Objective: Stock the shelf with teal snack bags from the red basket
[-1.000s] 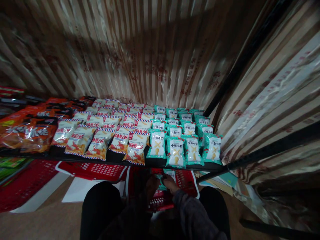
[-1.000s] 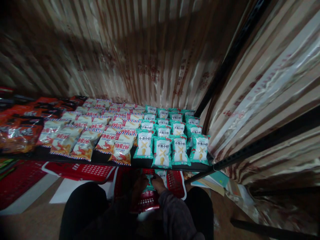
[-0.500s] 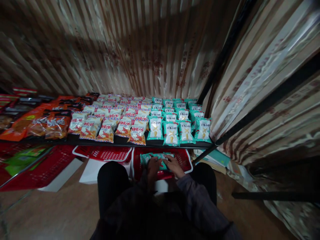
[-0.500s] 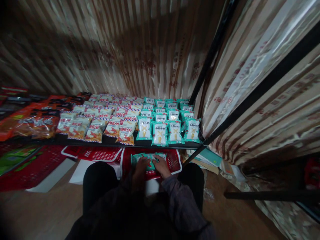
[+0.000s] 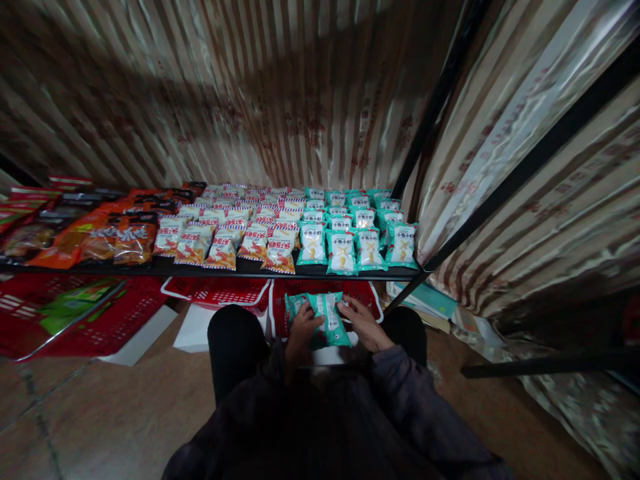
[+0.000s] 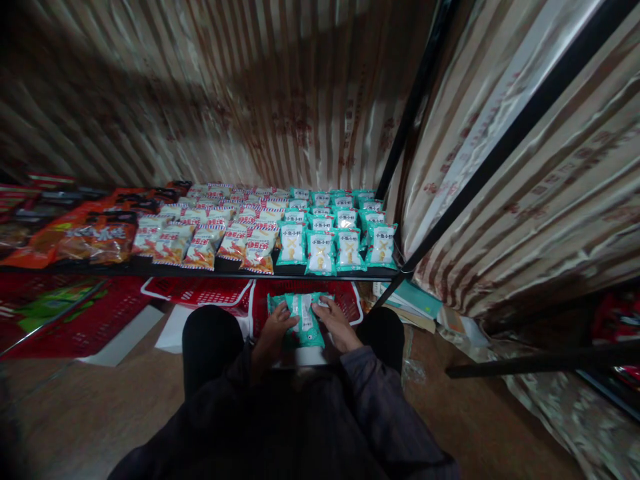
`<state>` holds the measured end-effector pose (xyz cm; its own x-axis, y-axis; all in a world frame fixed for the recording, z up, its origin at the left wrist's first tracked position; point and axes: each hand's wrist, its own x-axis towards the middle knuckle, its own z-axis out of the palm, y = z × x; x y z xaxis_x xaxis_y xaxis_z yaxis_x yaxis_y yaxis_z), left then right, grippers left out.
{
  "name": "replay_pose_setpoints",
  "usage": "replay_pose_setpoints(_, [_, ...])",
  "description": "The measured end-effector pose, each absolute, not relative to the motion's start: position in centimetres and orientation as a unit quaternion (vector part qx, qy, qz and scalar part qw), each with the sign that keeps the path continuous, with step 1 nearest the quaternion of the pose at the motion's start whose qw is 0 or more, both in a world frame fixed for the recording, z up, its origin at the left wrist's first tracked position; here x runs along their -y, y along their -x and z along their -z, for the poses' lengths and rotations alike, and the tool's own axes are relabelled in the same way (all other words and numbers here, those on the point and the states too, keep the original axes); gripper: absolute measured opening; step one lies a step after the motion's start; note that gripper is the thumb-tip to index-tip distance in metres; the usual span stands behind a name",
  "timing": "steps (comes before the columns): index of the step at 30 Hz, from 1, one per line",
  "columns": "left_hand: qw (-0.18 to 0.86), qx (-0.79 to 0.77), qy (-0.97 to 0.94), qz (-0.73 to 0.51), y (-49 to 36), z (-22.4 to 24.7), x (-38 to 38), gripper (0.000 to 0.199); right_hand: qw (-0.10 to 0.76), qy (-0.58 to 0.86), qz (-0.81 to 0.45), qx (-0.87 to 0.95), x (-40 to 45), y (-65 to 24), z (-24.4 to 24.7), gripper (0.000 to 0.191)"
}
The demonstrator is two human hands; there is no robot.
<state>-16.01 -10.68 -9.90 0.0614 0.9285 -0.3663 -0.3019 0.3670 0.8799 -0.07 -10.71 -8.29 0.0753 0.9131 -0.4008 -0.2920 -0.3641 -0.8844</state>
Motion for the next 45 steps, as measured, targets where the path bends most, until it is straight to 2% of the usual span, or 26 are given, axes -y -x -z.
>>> replay_pose_setpoints(5, [0.666, -0.494, -0.319, -0.46, 16.0, 7.2, 10.5, 0.074, 0.455, 0.54, -0.642, 0.298, 10.2, 0.2, 5.9, 0.043])
replay_pose_setpoints(9, [0.694, -0.473, -0.327, -0.433, 15.9, 5.5, 10.2, 0.079, 0.453, 0.543, -0.637, 0.307, 9.7, 0.0, 4.9, 0.043])
replay_pose_setpoints(12, [0.706, -0.462, -0.337, -0.417, 16.3, 4.5, 9.9, 0.078, 0.48, 0.536, -0.623, 0.308, 9.6, -0.4, 4.7, 0.042])
replay_pose_setpoints(18, [0.723, -0.426, -0.282, -0.465, 17.4, 3.9, 9.5, 0.047, 0.578, 0.522, -0.589, 0.217, 10.3, -1.1, 4.5, 0.039])
replay_pose_setpoints(20, [0.735, -0.402, -0.237, -0.492, 17.2, 3.9, 9.8, 0.043, 0.613, 0.511, -0.572, 0.188, 10.5, -0.9, 4.5, 0.037])
replay_pose_setpoints(25, [0.761, -0.331, -0.215, -0.514, 15.3, 3.2, 11.6, 0.045, 0.662, 0.482, -0.551, 0.161, 11.0, 0.2, 4.8, 0.034])
replay_pose_setpoints(31, [0.721, -0.374, -0.25, -0.527, 13.6, 2.6, 13.0, 0.057, 0.697, 0.467, -0.528, 0.13, 12.3, 1.3, 5.1, 0.032])
replay_pose_setpoints(38, [0.669, -0.438, -0.28, -0.531, 14.4, 2.8, 11.4, 0.054, 0.646, 0.497, -0.557, 0.163, 12.7, -0.3, 5.6, 0.029])
replay_pose_setpoints(45, [0.676, -0.437, -0.358, -0.474, 16.2, 1.6, 10.0, 0.049, 0.566, 0.489, -0.625, 0.223, 11.7, -1.7, 5.2, 0.039])
